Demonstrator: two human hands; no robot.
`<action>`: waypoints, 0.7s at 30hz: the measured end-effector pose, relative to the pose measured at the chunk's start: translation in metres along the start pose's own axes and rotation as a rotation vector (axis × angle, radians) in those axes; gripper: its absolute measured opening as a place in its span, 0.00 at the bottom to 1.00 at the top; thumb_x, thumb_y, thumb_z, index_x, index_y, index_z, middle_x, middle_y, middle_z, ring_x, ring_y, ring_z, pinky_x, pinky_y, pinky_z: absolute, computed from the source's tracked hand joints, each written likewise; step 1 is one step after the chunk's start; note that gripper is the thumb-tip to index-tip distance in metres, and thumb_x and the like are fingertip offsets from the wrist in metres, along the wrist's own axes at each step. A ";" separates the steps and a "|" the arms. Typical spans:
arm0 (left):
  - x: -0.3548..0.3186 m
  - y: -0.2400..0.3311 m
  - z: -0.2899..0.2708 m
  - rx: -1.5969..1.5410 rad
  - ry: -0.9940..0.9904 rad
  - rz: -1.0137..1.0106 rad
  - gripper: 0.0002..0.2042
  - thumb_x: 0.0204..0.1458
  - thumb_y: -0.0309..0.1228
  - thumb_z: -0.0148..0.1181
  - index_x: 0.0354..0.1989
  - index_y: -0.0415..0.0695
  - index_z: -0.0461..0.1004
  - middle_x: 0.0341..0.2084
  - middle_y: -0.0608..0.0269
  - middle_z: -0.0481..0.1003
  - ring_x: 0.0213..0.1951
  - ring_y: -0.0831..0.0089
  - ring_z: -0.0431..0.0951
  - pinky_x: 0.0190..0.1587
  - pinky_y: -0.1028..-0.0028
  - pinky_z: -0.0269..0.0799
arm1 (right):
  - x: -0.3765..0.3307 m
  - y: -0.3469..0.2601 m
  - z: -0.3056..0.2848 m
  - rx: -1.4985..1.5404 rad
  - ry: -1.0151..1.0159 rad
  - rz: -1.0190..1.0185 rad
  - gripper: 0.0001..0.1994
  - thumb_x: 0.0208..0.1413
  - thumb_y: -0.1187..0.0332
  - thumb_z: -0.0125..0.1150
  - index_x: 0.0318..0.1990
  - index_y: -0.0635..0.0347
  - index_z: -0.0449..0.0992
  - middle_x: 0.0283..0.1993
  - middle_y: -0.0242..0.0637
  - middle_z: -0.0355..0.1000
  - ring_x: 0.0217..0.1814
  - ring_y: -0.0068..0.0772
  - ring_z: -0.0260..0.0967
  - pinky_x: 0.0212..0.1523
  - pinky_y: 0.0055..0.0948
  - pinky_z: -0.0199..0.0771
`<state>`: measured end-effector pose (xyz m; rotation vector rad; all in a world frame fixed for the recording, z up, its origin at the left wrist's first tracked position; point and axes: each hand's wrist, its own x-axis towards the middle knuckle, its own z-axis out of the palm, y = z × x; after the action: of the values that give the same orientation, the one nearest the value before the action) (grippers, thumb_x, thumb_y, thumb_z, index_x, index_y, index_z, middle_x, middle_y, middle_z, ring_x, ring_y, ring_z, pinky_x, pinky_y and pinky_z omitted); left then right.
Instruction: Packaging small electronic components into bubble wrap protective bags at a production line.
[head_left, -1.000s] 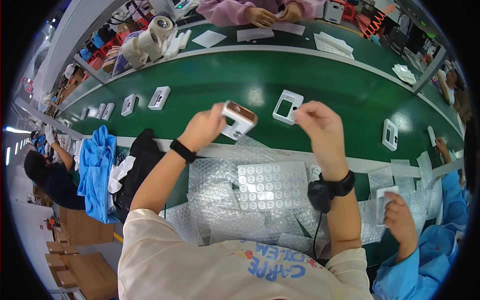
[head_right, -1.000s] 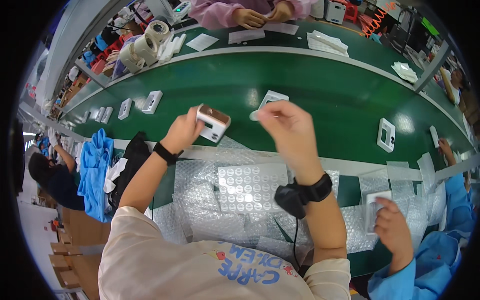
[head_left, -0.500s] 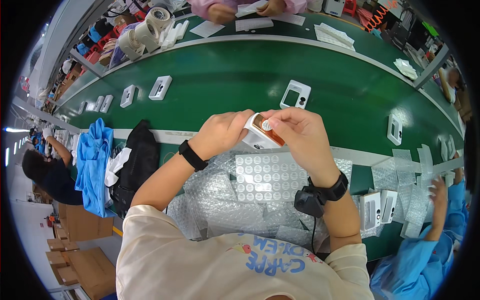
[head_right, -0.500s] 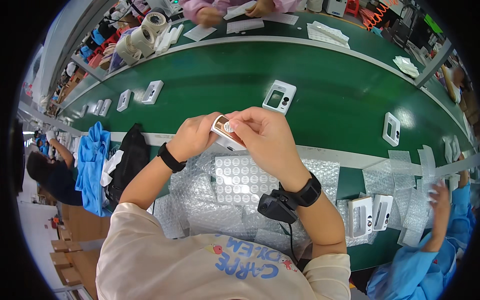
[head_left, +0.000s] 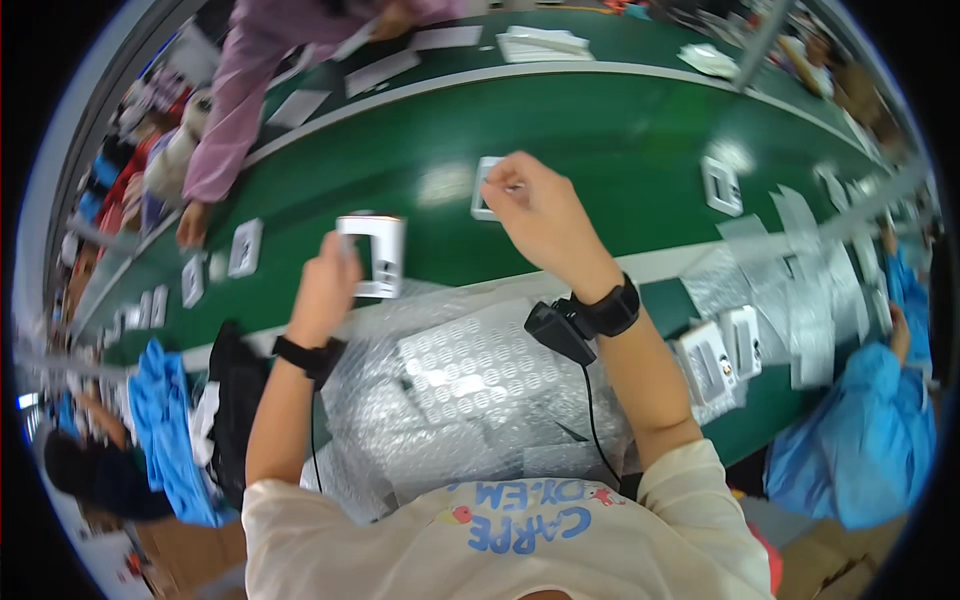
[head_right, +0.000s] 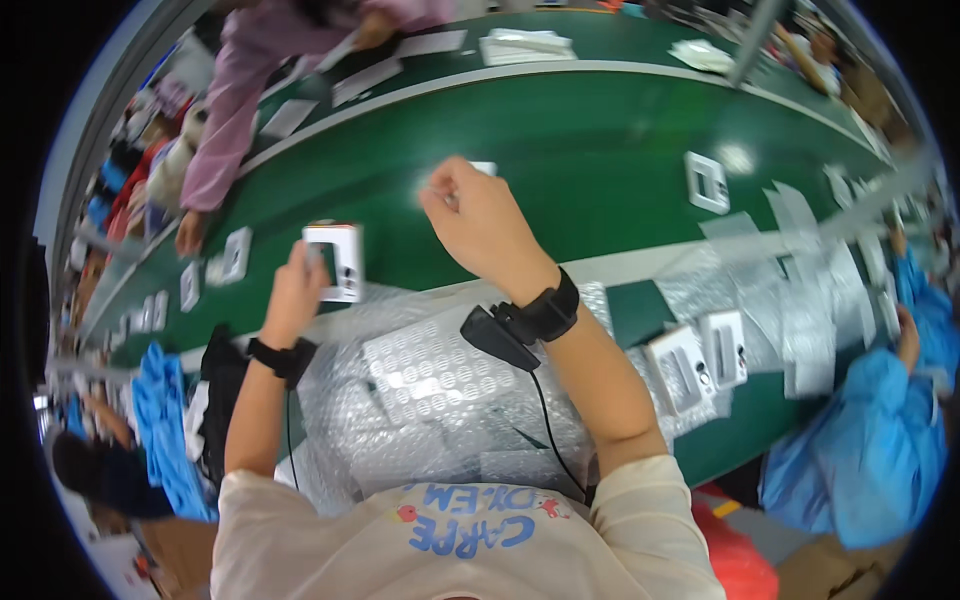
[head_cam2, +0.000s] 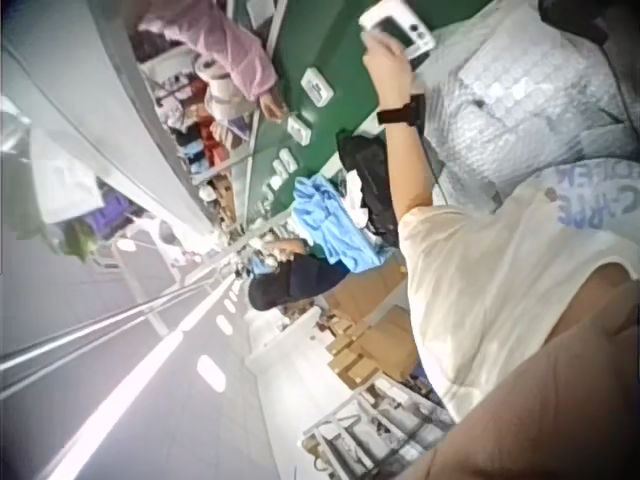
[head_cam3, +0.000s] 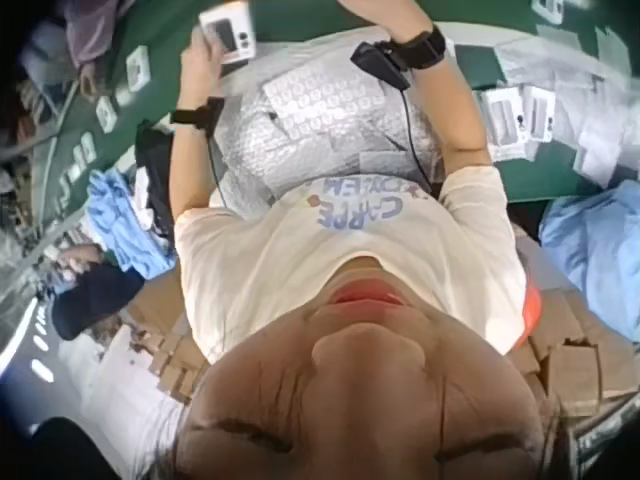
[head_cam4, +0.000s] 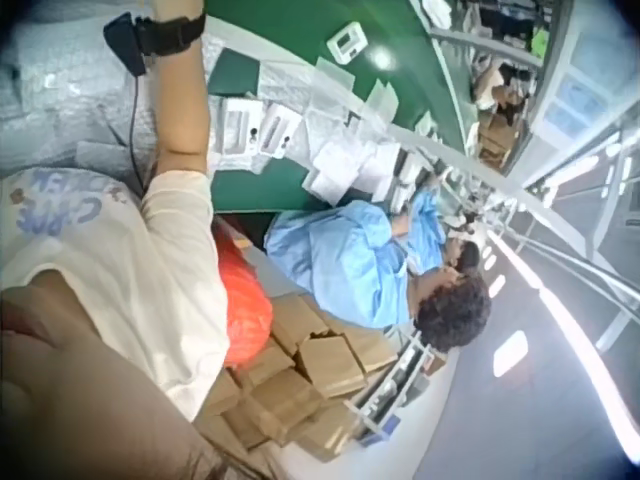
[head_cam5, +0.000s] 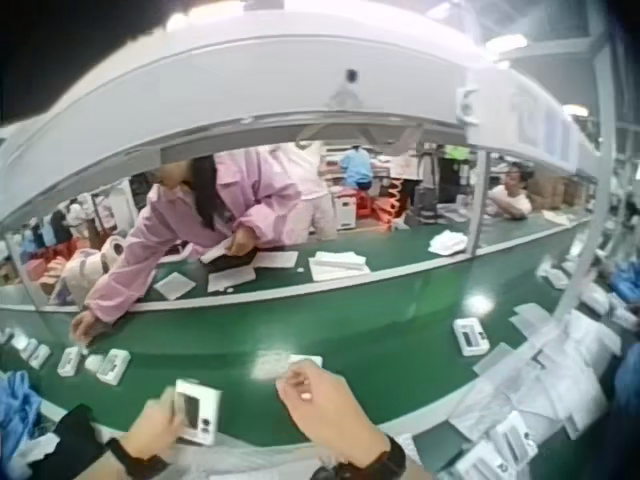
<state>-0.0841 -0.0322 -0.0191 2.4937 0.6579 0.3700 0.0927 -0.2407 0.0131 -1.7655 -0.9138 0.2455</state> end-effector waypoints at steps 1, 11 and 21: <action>0.012 -0.032 0.002 -0.069 0.003 -0.018 0.09 0.49 0.28 0.48 0.38 0.37 0.65 0.16 0.49 0.71 0.21 0.57 0.74 0.24 0.65 0.68 | -0.001 -0.006 -0.016 0.113 0.037 -0.041 0.07 0.52 0.72 0.53 0.34 0.67 0.67 0.30 0.34 0.68 0.31 0.20 0.67 0.34 0.20 0.67; 0.014 -0.002 0.008 0.128 -0.063 0.322 0.25 0.46 0.39 0.56 0.48 0.32 0.62 0.43 0.41 0.66 0.48 0.52 0.65 0.50 0.66 0.61 | -0.063 -0.054 -0.100 -0.131 -0.325 0.143 0.08 0.51 0.69 0.54 0.34 0.65 0.68 0.29 0.32 0.67 0.31 0.19 0.65 0.33 0.19 0.65; -0.050 0.054 0.029 -0.059 -0.668 0.245 0.18 0.41 0.34 0.63 0.39 0.37 0.68 0.29 0.60 0.72 0.32 0.68 0.72 0.38 0.71 0.67 | -0.094 0.098 -0.034 -0.244 0.186 -0.059 0.06 0.50 0.70 0.54 0.31 0.65 0.70 0.26 0.31 0.68 0.26 0.20 0.64 0.29 0.19 0.63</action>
<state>-0.0945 -0.1104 -0.0186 2.4259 0.0703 -0.3514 0.0932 -0.3412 -0.0843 -1.9443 -0.8882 -0.0712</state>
